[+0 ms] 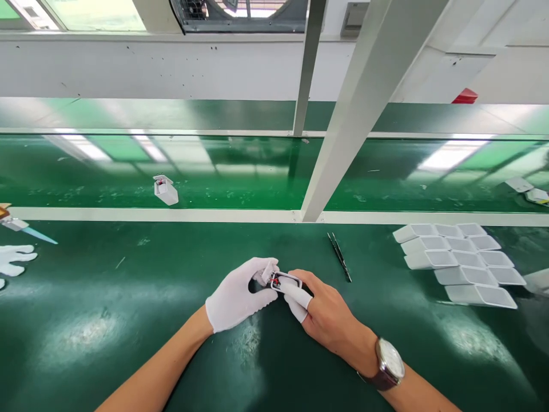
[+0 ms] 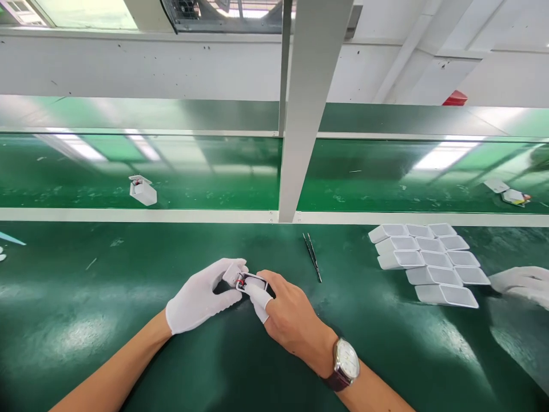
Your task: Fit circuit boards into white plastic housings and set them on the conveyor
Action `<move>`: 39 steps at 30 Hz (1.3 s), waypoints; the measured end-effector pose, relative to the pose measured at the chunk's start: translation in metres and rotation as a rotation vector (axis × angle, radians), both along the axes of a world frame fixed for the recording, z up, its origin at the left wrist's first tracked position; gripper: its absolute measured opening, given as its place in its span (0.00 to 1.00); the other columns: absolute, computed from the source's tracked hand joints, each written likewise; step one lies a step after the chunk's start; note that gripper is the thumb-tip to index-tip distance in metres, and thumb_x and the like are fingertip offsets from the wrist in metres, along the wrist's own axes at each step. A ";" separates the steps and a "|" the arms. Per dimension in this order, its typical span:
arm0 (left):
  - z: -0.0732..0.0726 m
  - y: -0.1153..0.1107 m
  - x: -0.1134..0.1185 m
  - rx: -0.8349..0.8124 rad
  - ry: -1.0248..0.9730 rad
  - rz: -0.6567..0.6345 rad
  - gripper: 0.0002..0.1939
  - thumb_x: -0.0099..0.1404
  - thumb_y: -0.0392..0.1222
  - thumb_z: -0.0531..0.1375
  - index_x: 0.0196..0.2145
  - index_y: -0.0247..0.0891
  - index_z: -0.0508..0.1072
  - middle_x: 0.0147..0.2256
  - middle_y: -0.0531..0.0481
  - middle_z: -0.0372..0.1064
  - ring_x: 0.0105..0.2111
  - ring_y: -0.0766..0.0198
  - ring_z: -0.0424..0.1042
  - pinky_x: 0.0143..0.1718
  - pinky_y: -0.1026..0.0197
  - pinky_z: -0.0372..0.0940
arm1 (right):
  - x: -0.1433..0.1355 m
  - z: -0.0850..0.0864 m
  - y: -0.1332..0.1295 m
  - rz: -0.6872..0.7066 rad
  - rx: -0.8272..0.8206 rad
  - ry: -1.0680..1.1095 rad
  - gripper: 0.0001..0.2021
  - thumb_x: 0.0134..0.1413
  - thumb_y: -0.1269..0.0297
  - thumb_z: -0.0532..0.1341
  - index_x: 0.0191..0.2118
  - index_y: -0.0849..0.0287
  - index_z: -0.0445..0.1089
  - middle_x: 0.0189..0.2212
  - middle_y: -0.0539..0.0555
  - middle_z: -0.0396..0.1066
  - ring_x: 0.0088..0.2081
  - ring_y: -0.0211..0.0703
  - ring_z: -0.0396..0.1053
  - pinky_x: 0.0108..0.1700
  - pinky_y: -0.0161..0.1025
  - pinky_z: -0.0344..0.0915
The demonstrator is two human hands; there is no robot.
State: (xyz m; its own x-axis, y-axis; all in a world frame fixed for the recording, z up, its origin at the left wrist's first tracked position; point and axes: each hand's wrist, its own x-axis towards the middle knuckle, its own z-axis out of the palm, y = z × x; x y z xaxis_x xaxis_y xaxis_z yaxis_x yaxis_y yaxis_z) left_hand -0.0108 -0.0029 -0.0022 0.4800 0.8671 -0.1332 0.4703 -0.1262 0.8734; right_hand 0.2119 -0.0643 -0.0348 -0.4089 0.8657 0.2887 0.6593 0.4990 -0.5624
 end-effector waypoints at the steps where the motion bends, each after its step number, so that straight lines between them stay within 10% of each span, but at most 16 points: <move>1: -0.002 0.000 0.000 -0.002 0.004 0.006 0.25 0.60 0.38 0.63 0.56 0.44 0.69 0.47 0.52 0.76 0.45 0.59 0.76 0.52 0.55 0.72 | -0.001 0.000 0.000 -0.002 -0.001 -0.006 0.23 0.63 0.73 0.56 0.62 0.50 0.64 0.55 0.59 0.69 0.50 0.52 0.74 0.49 0.48 0.77; 12: -0.022 -0.007 0.008 0.133 0.035 0.050 0.40 0.62 0.39 0.63 0.69 0.45 0.54 0.48 0.50 0.77 0.47 0.58 0.77 0.56 0.53 0.69 | 0.000 -0.005 0.008 -0.071 0.027 0.080 0.30 0.65 0.65 0.58 0.69 0.53 0.49 0.52 0.62 0.71 0.46 0.53 0.76 0.46 0.51 0.77; 23: -0.028 -0.011 0.016 0.462 -0.071 0.011 0.41 0.60 0.28 0.57 0.69 0.44 0.51 0.43 0.50 0.75 0.41 0.64 0.74 0.52 0.55 0.70 | 0.000 -0.002 0.008 -0.068 0.206 0.076 0.26 0.64 0.67 0.58 0.66 0.55 0.56 0.50 0.62 0.73 0.49 0.52 0.75 0.48 0.51 0.76; 39: -0.021 -0.010 0.013 0.284 -0.046 0.062 0.42 0.56 0.37 0.65 0.67 0.41 0.57 0.48 0.48 0.75 0.47 0.59 0.76 0.55 0.54 0.70 | 0.003 -0.007 0.010 0.011 0.176 0.075 0.21 0.67 0.69 0.56 0.62 0.47 0.63 0.58 0.56 0.69 0.56 0.48 0.72 0.58 0.48 0.72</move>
State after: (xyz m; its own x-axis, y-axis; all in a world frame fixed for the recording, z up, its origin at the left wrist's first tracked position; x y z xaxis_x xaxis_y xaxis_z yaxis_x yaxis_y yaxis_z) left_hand 0.0026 -0.0133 -0.0227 0.4252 0.8943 0.1395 0.4456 -0.3410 0.8277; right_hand 0.2151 -0.0540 -0.0415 -0.3901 0.7944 0.4655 0.6129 0.6013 -0.5126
